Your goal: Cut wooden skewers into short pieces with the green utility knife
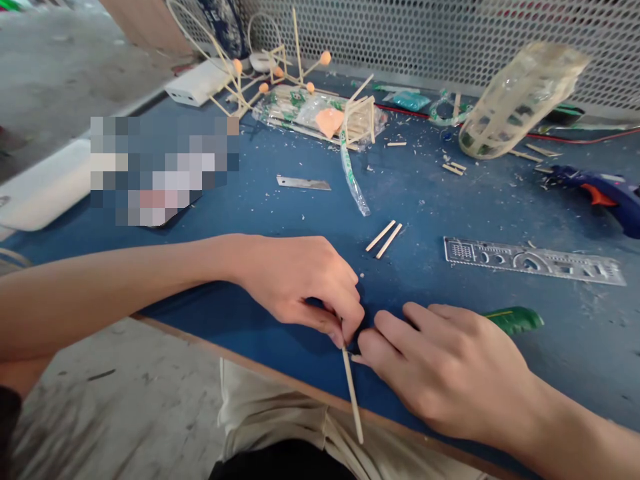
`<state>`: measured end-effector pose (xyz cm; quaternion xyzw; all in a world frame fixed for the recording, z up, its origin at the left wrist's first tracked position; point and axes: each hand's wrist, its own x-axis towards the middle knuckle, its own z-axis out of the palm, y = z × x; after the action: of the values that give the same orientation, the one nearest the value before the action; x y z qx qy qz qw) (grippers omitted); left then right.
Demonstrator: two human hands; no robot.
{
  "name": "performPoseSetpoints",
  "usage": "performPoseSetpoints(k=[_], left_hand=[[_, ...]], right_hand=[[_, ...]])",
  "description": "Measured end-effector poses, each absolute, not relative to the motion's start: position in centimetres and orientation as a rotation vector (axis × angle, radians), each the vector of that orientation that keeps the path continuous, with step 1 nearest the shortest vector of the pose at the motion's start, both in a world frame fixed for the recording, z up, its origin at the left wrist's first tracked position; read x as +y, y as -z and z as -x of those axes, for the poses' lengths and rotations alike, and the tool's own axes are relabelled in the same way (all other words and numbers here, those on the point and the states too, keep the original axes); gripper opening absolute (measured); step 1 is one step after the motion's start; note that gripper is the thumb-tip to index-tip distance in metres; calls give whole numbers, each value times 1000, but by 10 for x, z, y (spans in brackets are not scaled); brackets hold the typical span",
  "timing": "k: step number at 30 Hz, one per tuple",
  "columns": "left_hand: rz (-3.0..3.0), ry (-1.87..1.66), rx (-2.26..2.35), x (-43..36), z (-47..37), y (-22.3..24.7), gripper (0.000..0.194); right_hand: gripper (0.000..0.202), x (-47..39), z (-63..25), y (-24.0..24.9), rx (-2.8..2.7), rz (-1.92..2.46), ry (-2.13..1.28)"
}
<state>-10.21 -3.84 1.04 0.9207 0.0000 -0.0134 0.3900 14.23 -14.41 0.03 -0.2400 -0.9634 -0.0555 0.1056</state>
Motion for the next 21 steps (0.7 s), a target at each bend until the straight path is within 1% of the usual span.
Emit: performPoseSetpoints(k=[11, 21], left_hand=[[-2399, -20, -1, -39, 100, -8, 13], [-2296, 31, 20, -38, 101, -9, 14]], right_hand=[[24, -144, -134, -6, -2839, 707, 128], [22, -132, -142, -7, -2824, 667, 33]])
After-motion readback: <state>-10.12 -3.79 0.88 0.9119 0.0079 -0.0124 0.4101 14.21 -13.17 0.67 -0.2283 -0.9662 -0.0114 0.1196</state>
